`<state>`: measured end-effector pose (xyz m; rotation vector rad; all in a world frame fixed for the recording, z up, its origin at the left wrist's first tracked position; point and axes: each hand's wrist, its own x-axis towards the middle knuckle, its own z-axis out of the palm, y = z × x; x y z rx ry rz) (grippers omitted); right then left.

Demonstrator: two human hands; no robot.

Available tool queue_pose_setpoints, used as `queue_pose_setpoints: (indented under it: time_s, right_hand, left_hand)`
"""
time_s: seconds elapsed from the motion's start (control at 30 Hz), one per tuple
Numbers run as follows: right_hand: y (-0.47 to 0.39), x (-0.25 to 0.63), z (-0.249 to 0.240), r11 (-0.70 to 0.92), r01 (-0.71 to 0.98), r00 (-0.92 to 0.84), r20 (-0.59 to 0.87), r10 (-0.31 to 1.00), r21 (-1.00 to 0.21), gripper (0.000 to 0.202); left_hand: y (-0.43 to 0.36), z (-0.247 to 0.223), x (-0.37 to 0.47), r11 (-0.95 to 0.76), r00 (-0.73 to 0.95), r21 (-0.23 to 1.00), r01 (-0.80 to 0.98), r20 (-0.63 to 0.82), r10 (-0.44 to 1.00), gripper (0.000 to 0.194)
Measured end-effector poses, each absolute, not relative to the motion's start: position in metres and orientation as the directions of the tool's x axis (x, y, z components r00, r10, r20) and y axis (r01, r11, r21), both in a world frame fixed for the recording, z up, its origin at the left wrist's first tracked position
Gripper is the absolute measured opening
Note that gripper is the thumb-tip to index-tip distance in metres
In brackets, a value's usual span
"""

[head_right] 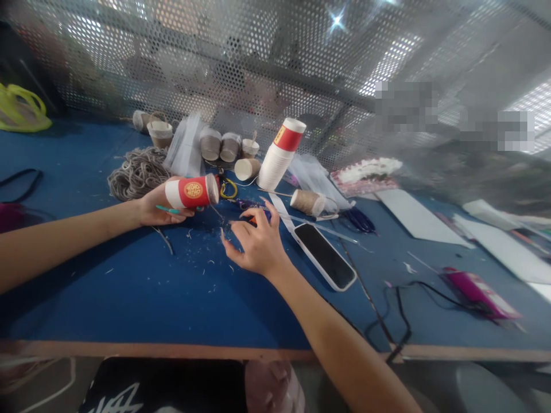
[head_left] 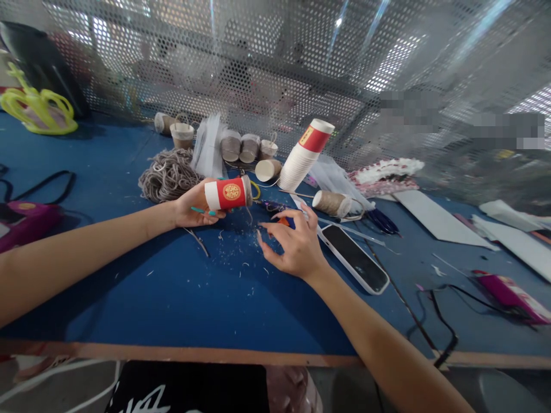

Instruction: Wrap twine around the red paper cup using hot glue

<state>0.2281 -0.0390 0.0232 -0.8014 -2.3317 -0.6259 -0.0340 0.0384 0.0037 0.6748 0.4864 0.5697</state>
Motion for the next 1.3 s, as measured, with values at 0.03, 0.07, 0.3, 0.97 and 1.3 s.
queue_pose_setpoints:
  time_s: [0.03,0.07,0.3,0.97,1.3]
  right_hand:
    - [-0.038,0.228,0.023,0.727,0.664,-0.610,0.690,0.390,0.177,0.017]
    - [-0.038,0.228,0.022,0.746,0.660,-0.557,0.728,0.400,0.095,0.026]
    - [-0.046,0.213,0.015,0.784,0.508,-0.410,0.699,0.585,-0.358,0.098]
    - [-0.040,0.214,0.004,0.782,0.467,-0.461,0.642,0.613,-0.412,0.086]
    - [-0.040,0.219,0.008,0.782,0.558,-0.489,0.651,0.580,-0.278,0.085]
  left_hand:
    - [0.036,0.005,-0.033,0.643,0.742,0.698,-0.314,-0.243,0.625,0.041]
    - [0.033,0.006,-0.032,0.645,0.740,0.704,-0.297,-0.256,0.621,0.042]
    - [0.002,0.008,-0.009,0.607,0.774,0.756,-0.246,-0.223,0.592,0.043]
    - [-0.018,0.008,-0.001,-0.239,0.417,0.969,-0.058,0.241,0.877,0.041]
    - [-0.026,0.028,0.004,-0.328,0.354,0.885,0.331,0.206,0.912,0.070]
